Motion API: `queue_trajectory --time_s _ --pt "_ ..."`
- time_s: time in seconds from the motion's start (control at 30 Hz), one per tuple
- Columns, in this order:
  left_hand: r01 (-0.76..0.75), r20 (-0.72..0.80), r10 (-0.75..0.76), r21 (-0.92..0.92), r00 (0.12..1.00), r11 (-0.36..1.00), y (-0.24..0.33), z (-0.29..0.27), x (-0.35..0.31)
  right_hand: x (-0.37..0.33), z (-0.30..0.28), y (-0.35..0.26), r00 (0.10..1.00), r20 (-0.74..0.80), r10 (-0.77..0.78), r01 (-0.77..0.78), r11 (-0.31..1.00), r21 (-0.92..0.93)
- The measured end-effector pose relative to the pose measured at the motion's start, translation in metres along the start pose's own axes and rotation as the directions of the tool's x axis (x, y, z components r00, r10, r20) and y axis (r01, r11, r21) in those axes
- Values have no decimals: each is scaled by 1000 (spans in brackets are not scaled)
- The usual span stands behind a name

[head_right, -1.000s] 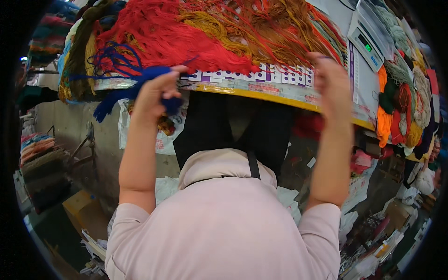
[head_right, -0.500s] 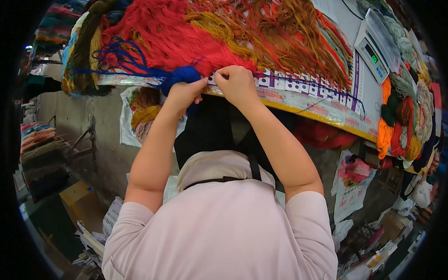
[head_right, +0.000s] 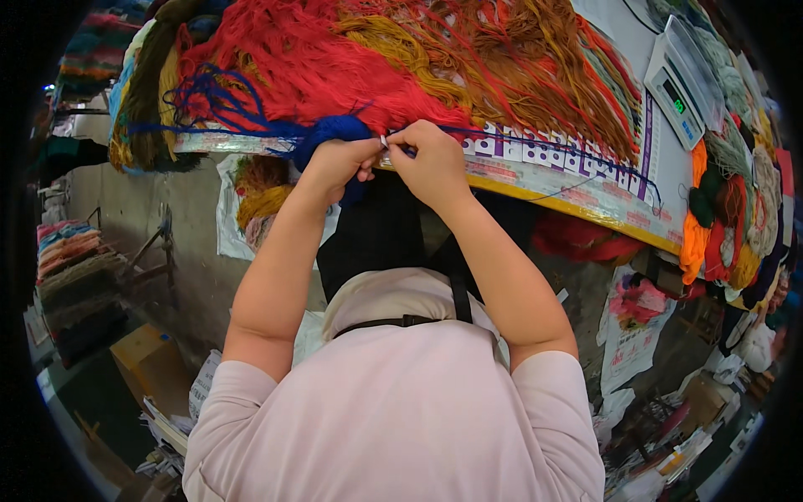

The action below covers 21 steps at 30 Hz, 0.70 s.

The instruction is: Organize and thread individual strands of colored yarn into a reference sample card.

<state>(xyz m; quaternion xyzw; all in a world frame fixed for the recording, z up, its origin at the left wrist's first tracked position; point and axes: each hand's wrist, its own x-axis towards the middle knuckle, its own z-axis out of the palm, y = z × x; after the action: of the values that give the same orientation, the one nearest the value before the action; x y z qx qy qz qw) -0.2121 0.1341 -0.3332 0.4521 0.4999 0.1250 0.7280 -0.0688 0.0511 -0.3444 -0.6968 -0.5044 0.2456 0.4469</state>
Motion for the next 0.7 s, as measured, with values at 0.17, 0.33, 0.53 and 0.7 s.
queue_trajectory --time_s 0.17,0.33,0.53,0.7 --pt "-24 -10 24 11 1000 1000 -10 -1 6 -2 -3 1 999 18 -37 34 988 150" --pt "-13 -268 81 245 960 969 -2 -12 -16 -1 -8 -12 994 102 34 -37 999 32" --pt "-322 -307 171 -556 936 766 16 -68 -24 -3 -8 -20 983 140 -115 165 890 -425" --pt "-241 9 331 -668 944 704 12 -65 -16 2 -7 -25 972 149 -181 232 828 -511"
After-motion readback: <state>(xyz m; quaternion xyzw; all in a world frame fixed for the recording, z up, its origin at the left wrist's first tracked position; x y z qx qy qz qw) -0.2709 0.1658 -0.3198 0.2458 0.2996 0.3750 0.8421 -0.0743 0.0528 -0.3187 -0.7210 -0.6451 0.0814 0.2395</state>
